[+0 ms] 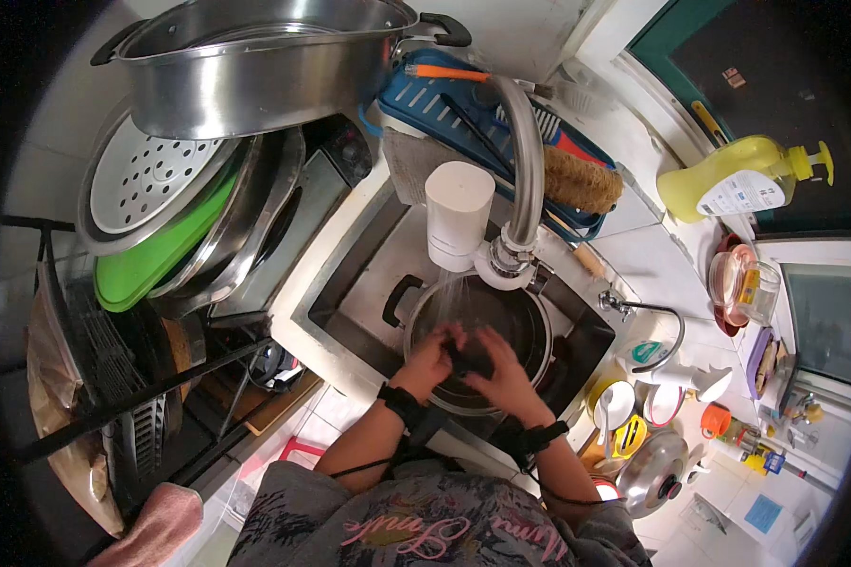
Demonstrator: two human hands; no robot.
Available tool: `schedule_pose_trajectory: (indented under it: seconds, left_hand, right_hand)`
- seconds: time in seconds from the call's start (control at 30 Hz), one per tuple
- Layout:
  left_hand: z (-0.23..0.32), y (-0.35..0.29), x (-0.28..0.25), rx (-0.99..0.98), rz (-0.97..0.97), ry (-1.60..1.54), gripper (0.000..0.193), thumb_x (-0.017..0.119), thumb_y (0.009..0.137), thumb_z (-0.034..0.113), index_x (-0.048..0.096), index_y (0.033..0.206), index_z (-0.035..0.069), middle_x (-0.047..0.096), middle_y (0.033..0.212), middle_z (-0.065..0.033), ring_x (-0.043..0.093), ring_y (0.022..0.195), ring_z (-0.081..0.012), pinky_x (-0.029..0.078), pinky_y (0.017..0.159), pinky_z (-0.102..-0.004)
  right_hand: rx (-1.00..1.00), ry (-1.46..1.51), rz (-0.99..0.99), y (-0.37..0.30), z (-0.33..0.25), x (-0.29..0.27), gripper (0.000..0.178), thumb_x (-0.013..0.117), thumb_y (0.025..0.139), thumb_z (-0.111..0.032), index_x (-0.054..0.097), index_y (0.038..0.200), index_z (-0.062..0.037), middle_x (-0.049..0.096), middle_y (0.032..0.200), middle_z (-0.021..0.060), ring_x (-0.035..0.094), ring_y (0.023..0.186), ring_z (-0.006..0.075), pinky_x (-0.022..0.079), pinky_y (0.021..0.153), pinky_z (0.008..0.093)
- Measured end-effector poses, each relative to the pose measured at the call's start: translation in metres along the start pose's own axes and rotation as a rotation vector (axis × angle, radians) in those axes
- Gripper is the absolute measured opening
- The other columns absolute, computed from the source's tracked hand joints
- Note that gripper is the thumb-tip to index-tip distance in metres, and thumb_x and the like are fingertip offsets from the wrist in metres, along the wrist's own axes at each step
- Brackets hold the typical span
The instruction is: Tightening a screw on a pot handle using a screwdriver in a kitchen sink.
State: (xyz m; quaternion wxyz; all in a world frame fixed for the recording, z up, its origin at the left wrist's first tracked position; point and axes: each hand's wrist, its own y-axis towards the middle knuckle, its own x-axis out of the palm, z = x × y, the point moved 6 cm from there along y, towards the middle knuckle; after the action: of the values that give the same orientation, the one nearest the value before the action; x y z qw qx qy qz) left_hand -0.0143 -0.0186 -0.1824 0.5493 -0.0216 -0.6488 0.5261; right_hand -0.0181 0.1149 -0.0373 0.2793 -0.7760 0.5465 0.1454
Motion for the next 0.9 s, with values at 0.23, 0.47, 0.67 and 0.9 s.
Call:
schedule_pose_trajectory:
  seconds: [0.23, 0.47, 0.67, 0.9]
  left_hand:
    - [0.045, -0.032, -0.057, 0.535, 0.683, 0.643, 0.019, 0.046, 0.094, 0.017, 0.055, 0.104, 0.003, 0.058, 0.084, -0.0061, 0.057, 0.067, -0.0146, 0.045, 0.054, -0.0305]
    - [0.039, -0.004, -0.09, 0.217, 0.546, 0.853, 0.026, 0.046, 0.092, 0.019, 0.058, 0.104, 0.0, 0.06, 0.072, -0.0122, 0.059, 0.063, -0.019, 0.047, 0.057, -0.0346]
    - [0.08, -0.031, -0.032, 0.249, 0.536, 1.035, 0.029, 0.049, 0.088, 0.02, 0.06, 0.107, 0.0, 0.063, 0.075, -0.0155, 0.062, 0.064, -0.0226, 0.048, 0.059, -0.037]
    - [0.08, -0.038, -0.012, 0.151, 0.299, 1.207, 0.027, 0.049, 0.089, 0.022, 0.064, 0.101, 0.002, 0.063, 0.072, -0.0116, 0.061, 0.063, -0.0206, 0.047, 0.059, -0.0356]
  right_hand:
    - [0.52, -0.671, 0.259, -0.035, 0.132, -0.049, 0.061, 0.068, 0.079, -0.032, 0.045, 0.127, -0.0011, 0.056, 0.115, 0.02, 0.054, 0.107, 0.0386, 0.044, 0.09, 0.0462]
    - [0.571, -0.522, 0.071, -0.032, 0.164, -0.056, 0.038, 0.059, 0.085, -0.039, 0.061, 0.095, -0.0019, 0.064, 0.094, 0.0207, 0.06, 0.087, 0.0391, 0.049, 0.075, 0.0471]
    - [0.444, -0.425, 0.345, -0.044, 0.063, -0.106, 0.038, 0.064, 0.083, -0.037, 0.063, 0.079, 0.0009, 0.063, 0.07, 0.0196, 0.061, 0.066, 0.0397, 0.047, 0.06, 0.0434]
    - [0.512, -0.172, 0.399, -0.089, -0.013, -0.134, 0.03, 0.065, 0.086, -0.027, 0.066, 0.087, 0.0025, 0.064, 0.067, 0.0136, 0.061, 0.057, 0.0226, 0.047, 0.056, 0.0349]
